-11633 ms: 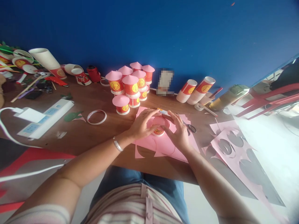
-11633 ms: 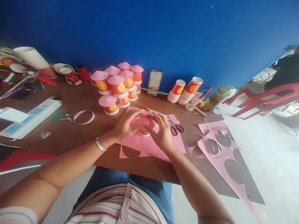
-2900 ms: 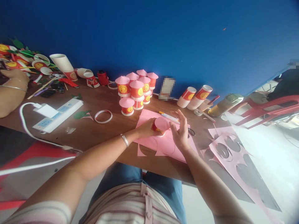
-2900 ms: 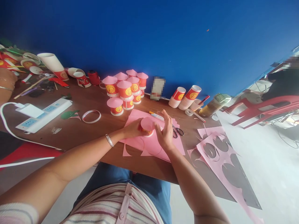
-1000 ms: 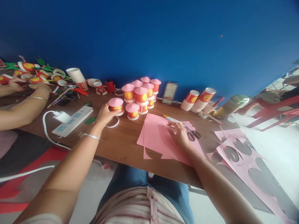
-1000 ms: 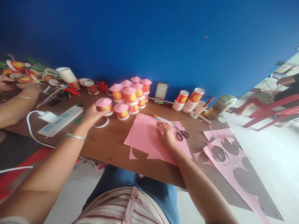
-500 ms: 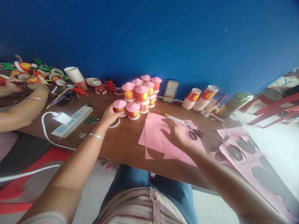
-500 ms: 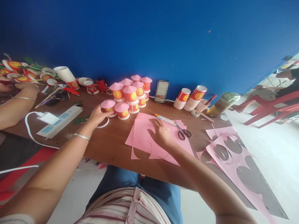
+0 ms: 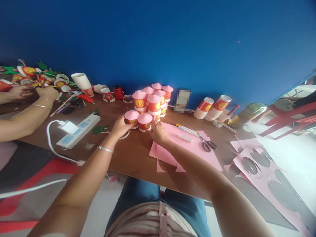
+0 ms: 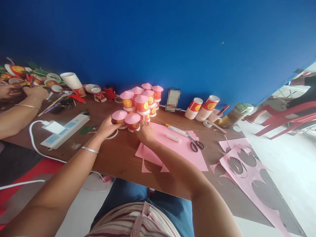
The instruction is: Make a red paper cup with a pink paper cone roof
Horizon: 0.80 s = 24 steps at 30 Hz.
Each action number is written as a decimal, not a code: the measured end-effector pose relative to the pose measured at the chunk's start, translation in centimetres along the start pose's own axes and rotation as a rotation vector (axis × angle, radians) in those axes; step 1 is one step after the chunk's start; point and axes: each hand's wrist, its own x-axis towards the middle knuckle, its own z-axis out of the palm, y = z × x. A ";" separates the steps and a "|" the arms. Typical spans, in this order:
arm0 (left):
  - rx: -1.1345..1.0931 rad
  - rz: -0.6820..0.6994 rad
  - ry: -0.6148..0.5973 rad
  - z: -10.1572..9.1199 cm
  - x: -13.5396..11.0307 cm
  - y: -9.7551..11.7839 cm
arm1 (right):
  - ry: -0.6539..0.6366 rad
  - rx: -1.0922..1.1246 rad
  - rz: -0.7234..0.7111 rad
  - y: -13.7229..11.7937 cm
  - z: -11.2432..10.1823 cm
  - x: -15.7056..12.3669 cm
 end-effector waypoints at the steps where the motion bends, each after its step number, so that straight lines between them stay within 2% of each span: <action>1: 0.003 -0.009 0.001 -0.1 -0.1 0.1 | 0.017 0.003 0.003 0.0 0.3 0.0; 8: 0.026 -0.039 0.000 -0.6 -0.9 0.7 | 0.061 0.067 -0.018 -0.8 1.7 -0.5; 12: -0.040 -0.001 -0.018 -0.4 -0.9 0.8 | 0.110 0.138 -0.053 -0.9 1.5 -1.1; 16: -0.203 0.039 -0.084 0.7 -0.5 1.0 | 0.113 0.152 -0.034 -0.3 -0.4 -2.4; 24: 0.045 0.052 -0.065 3.0 -0.1 2.0 | 0.212 0.260 0.047 1.1 -5.0 -5.5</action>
